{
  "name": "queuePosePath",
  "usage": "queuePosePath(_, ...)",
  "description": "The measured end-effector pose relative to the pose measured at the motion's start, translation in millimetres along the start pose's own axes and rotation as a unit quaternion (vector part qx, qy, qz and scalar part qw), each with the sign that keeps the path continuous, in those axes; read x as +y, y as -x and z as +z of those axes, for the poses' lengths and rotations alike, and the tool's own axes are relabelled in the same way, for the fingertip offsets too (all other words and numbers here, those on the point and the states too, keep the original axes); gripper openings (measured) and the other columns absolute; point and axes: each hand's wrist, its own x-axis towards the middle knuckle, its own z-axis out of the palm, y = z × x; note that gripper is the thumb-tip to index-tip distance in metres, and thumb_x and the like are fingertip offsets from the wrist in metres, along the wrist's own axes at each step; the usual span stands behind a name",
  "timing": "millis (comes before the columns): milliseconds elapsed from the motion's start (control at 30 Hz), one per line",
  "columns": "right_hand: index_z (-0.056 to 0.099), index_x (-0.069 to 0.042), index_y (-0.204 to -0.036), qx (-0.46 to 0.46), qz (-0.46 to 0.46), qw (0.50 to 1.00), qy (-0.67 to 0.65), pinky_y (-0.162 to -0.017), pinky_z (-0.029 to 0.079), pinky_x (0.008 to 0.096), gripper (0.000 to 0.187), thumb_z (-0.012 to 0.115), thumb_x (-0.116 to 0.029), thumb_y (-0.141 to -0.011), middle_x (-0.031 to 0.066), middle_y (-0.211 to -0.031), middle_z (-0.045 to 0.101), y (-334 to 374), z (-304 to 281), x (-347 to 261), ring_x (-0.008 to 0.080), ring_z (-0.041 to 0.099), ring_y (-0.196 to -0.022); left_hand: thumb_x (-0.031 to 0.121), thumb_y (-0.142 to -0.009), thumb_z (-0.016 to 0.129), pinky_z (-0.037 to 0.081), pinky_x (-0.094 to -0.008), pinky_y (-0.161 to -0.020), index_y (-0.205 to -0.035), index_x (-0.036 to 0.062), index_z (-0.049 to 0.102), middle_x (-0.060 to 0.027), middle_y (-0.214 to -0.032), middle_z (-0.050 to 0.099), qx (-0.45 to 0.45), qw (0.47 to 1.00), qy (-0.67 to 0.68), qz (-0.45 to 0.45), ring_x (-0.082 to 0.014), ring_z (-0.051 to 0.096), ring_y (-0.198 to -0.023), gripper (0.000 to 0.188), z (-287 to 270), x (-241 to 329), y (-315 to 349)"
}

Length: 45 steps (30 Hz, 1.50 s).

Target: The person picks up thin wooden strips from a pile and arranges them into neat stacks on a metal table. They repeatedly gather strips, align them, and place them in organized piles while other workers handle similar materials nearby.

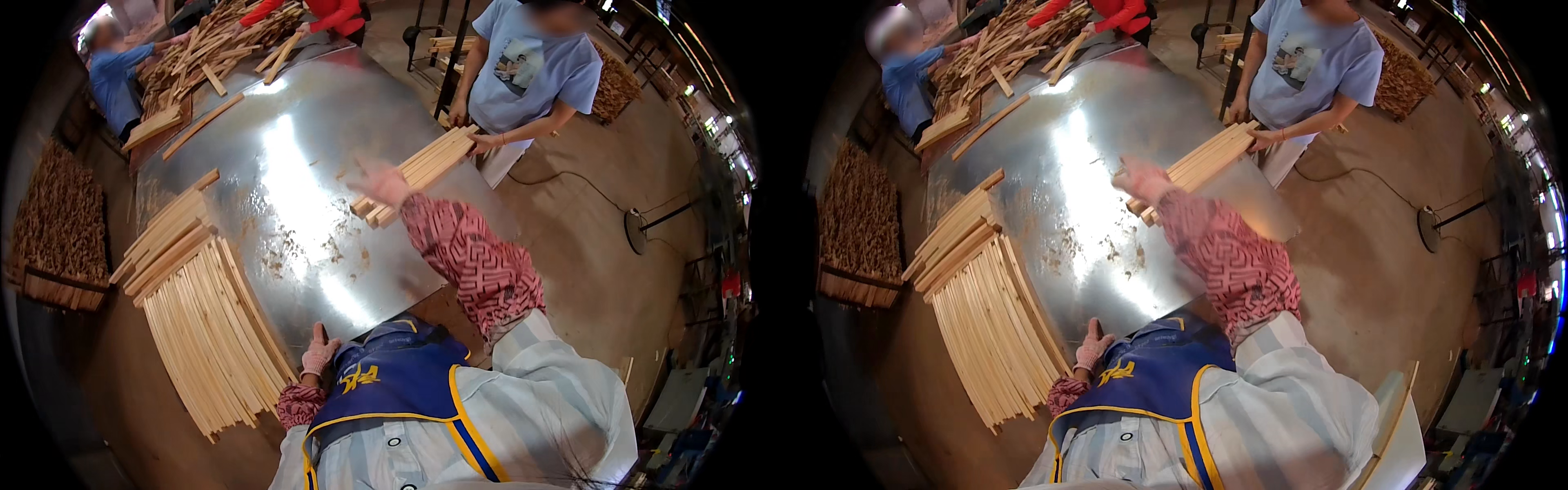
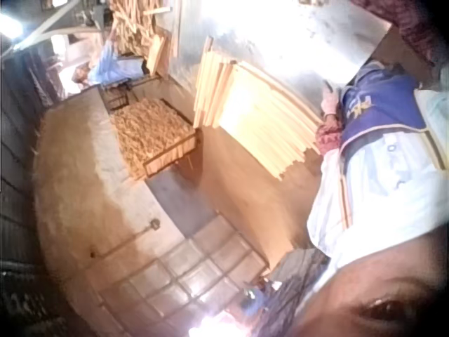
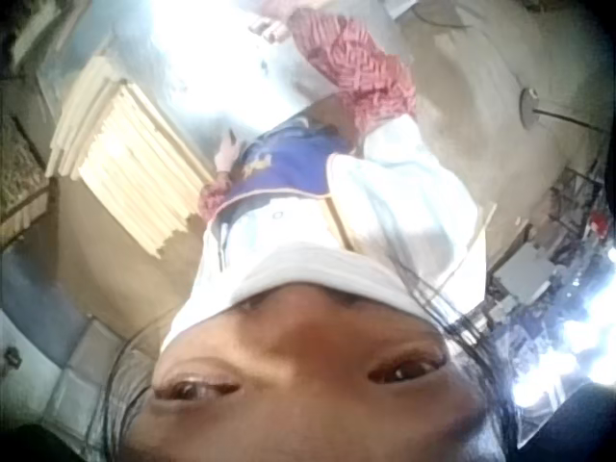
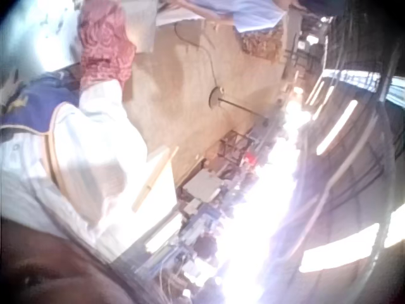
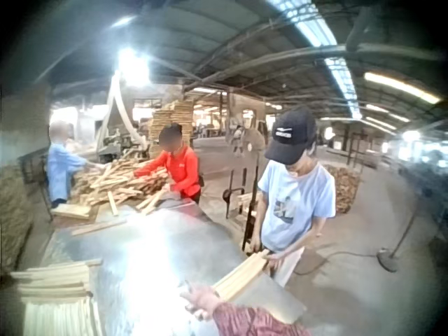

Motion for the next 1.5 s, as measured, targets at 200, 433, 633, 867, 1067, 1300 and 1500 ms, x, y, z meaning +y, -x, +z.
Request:
queuePosePath(200,0.054,-0.007,-0.128,0.101,-0.090,0.990,0.037,-0.094,0.047,0.0459,0.064,0.062,-0.050,-0.081,0.0209,-0.120,0.062,-74,-82,-80,0.0378,0.058,-0.111,0.052,-0.080,0.061,0.044,-0.0475,-0.096,-0.152,0.0222,0.020,-0.0276,-0.137,0.049,-0.009,0.999,0.046,0.009,-0.0448,0.052,-0.121,0.088,2,11,7)
queuePosePath(433,0.048,-0.008,-0.138,-0.163,-0.045,0.985,0.036,-0.097,0.045,0.0448,0.067,0.060,-0.049,-0.085,0.0235,-0.124,0.059,0,89,47,0.0375,0.058,-0.113,0.055,-0.081,0.062,0.045,-0.0475,-0.095,-0.150,0.0247,0.022,-0.0239,-0.137,0.051,-0.015,0.999,0.029,-0.004,-0.0427,0.052,-0.121,0.085,12,-8,-10)
queuePosePath(633,0.058,-0.009,-0.129,-0.296,0.094,0.950,0.043,-0.101,0.042,0.0425,0.063,0.058,-0.048,-0.079,0.0200,-0.126,0.059,121,115,138,0.0366,0.056,-0.117,0.056,-0.081,0.061,0.046,-0.0455,-0.096,-0.147,0.0324,0.028,-0.0176,-0.139,0.050,0.031,0.991,-0.102,0.076,-0.0397,0.053,-0.123,0.077,48,-88,-52)
queuePosePath(867,0.063,-0.008,-0.119,-0.320,0.176,0.931,0.015,-0.094,0.046,0.0404,0.056,0.063,-0.045,-0.078,0.0199,-0.113,0.066,182,121,183,0.0313,0.061,-0.110,0.012,-0.091,0.051,0.049,-0.0402,-0.093,-0.124,0.0344,0.061,-0.0063,-0.159,0.018,0.015,0.960,-0.187,0.208,-0.0332,0.049,-0.128,0.041,19,-37,-16)
queuePosePath(1067,0.062,-0.009,-0.124,-0.327,0.131,0.936,-0.007,-0.096,0.046,0.0398,0.058,0.061,-0.046,-0.078,0.0207,-0.118,0.064,178,154,171,0.0315,0.060,-0.114,0.044,-0.085,0.064,0.048,-0.0440,-0.089,-0.145,0.0332,0.034,-0.0170,-0.135,0.054,0.065,0.991,-0.011,0.121,-0.0388,0.059,-0.110,0.068,35,-51,-17)
queuePosePath(1300,0.063,-0.005,-0.115,-0.359,0.154,0.920,-0.025,-0.092,0.046,0.0418,0.053,0.057,-0.043,-0.078,0.0209,-0.113,0.065,195,147,142,0.0366,0.060,-0.109,0.051,-0.084,0.062,0.048,-0.0452,-0.086,-0.152,0.0337,0.019,-0.0205,-0.122,0.063,-0.002,0.996,-0.058,0.069,-0.0396,0.062,-0.108,0.082,32,-49,-5)
queuePosePath(1500,0.062,-0.009,-0.120,-0.331,0.154,0.931,-0.013,-0.094,0.046,0.0413,0.053,0.057,-0.041,-0.078,0.0202,-0.115,0.065,198,147,147,0.0353,0.060,-0.110,0.023,-0.091,0.052,0.045,-0.0354,-0.096,-0.142,0.0366,0.039,-0.0076,-0.151,0.023,-0.044,0.999,-0.012,0.003,-0.0269,0.046,-0.128,0.055,31,-27,-6)
